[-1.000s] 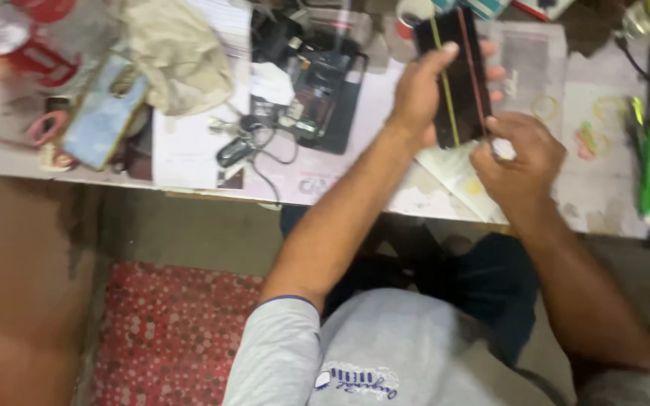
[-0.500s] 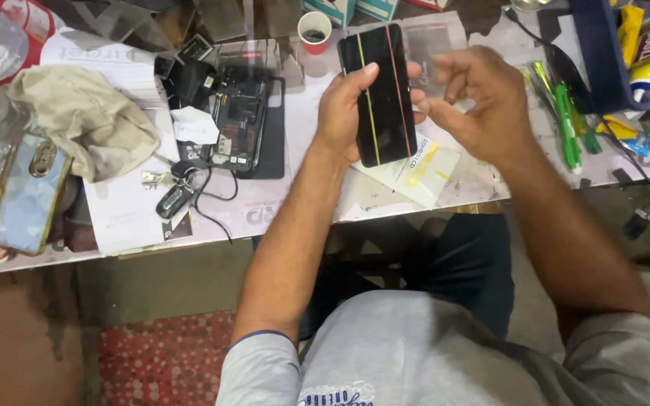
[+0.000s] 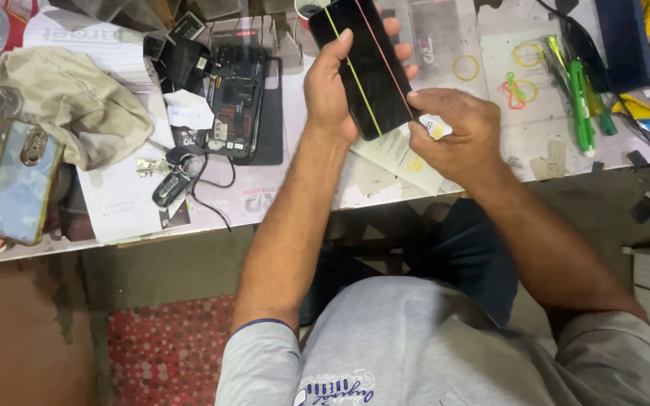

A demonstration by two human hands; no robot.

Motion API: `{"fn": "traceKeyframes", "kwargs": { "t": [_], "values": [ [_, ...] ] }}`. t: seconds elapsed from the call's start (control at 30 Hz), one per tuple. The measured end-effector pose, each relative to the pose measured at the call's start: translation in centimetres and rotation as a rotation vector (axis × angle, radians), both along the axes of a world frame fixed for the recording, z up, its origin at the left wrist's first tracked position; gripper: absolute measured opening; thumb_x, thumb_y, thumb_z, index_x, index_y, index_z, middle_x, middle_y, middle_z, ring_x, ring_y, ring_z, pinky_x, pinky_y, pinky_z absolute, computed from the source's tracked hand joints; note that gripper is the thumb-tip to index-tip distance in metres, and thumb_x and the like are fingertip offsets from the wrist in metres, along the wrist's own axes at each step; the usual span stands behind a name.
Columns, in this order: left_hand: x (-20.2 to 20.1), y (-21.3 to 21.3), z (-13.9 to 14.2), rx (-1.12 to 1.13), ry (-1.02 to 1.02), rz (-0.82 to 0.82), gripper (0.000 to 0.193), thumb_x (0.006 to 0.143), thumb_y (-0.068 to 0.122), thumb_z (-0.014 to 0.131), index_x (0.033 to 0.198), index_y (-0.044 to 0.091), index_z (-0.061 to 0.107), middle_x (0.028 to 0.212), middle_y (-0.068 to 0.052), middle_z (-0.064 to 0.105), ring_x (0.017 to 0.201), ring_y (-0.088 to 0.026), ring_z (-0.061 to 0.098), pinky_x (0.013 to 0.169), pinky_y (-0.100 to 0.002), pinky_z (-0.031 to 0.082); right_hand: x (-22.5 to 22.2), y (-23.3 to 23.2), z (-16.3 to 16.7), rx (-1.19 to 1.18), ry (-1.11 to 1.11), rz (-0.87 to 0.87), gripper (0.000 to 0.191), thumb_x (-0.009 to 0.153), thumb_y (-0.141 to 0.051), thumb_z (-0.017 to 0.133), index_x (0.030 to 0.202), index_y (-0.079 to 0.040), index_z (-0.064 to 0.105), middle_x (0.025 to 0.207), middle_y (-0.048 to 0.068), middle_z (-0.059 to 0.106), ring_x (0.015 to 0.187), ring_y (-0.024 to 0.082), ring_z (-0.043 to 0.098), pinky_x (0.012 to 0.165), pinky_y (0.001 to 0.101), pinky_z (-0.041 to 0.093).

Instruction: The person tests a small feature phone by pressing buttons and using a probe on its ports. Then they unwrap a smartphone secured with rubber bands, remove the bands, and place the phone on the table.

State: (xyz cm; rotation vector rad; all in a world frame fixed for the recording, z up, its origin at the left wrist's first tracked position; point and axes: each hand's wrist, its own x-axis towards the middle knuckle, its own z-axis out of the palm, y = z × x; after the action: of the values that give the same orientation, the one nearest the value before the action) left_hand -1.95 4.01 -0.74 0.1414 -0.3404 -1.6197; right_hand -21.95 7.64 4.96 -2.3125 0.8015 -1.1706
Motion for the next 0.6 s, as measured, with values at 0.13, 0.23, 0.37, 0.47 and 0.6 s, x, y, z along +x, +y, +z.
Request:
{"fn": "traceKeyframes", "kwargs": {
  "t": [0.13, 0.23, 0.37, 0.47, 0.6],
  "values": [
    [-0.1, 0.2, 0.3, 0.006, -0.01, 0.013, 0.046, 0.108, 0.029, 0.046, 0.14, -0.004, 0.052, 0.131, -0.021, 0.065, 0.109, -0.034, 0.07, 0.093, -0.058, 0.062, 0.4, 0.0, -0.8, -0.057, -0.038, -0.019, 0.038, 0.085, 0.009, 0.079, 0.121, 0.0, 0.068, 0.116, 0.018, 0.074, 0.105, 0.029, 0.076, 0.092, 0.0351, 0.062],
    [-0.1, 0.3, 0.3, 0.008, -0.025, 0.019, 0.044, 0.106, 0.028, 0.046, 0.14, 0.0, 0.051, 0.131, -0.02, 0.064, 0.108, -0.033, 0.07, 0.091, -0.057, 0.063, 0.5, -0.2, -1.1, -0.087, -0.04, -0.021, 0.037, 0.085, 0.01, 0.079, 0.12, 0.0, 0.068, 0.115, 0.018, 0.074, 0.104, 0.029, 0.077, 0.09, 0.0346, 0.062],
    [-0.1, 0.2, 0.2, 0.002, -0.03, 0.041, 0.041, 0.105, 0.027, 0.047, 0.137, 0.002, 0.053, 0.126, -0.019, 0.066, 0.105, -0.032, 0.071, 0.089, -0.055, 0.063, 0.6, -0.3, -1.4, -0.102, -0.051, -0.023, 0.036, 0.084, 0.01, 0.078, 0.118, 0.001, 0.068, 0.113, 0.019, 0.074, 0.102, 0.029, 0.076, 0.088, 0.0346, 0.062],
    [0.1, 0.3, 0.0, -0.078, -0.015, -0.107, 0.048, 0.11, 0.033, 0.046, 0.133, -0.007, 0.058, 0.112, -0.024, 0.069, 0.098, -0.036, 0.073, 0.089, -0.052, 0.063, 0.6, -0.5, -1.6, -0.113, -0.036, -0.03, 0.032, 0.087, 0.014, 0.074, 0.115, -0.001, 0.071, 0.11, 0.017, 0.076, 0.101, 0.027, 0.078, 0.086, 0.032, 0.063],
    [0.0, 0.4, 0.1, 0.009, -0.053, -0.085, 0.047, 0.108, 0.029, 0.046, 0.131, -0.01, 0.059, 0.115, -0.025, 0.069, 0.1, -0.036, 0.072, 0.088, -0.053, 0.063, -0.1, -1.3, -1.6, -0.059, -0.041, -0.013, 0.028, 0.089, 0.015, 0.071, 0.113, 0.001, 0.071, 0.107, 0.018, 0.076, 0.093, 0.024, 0.076, 0.079, 0.0286, 0.06]
  ]
}}
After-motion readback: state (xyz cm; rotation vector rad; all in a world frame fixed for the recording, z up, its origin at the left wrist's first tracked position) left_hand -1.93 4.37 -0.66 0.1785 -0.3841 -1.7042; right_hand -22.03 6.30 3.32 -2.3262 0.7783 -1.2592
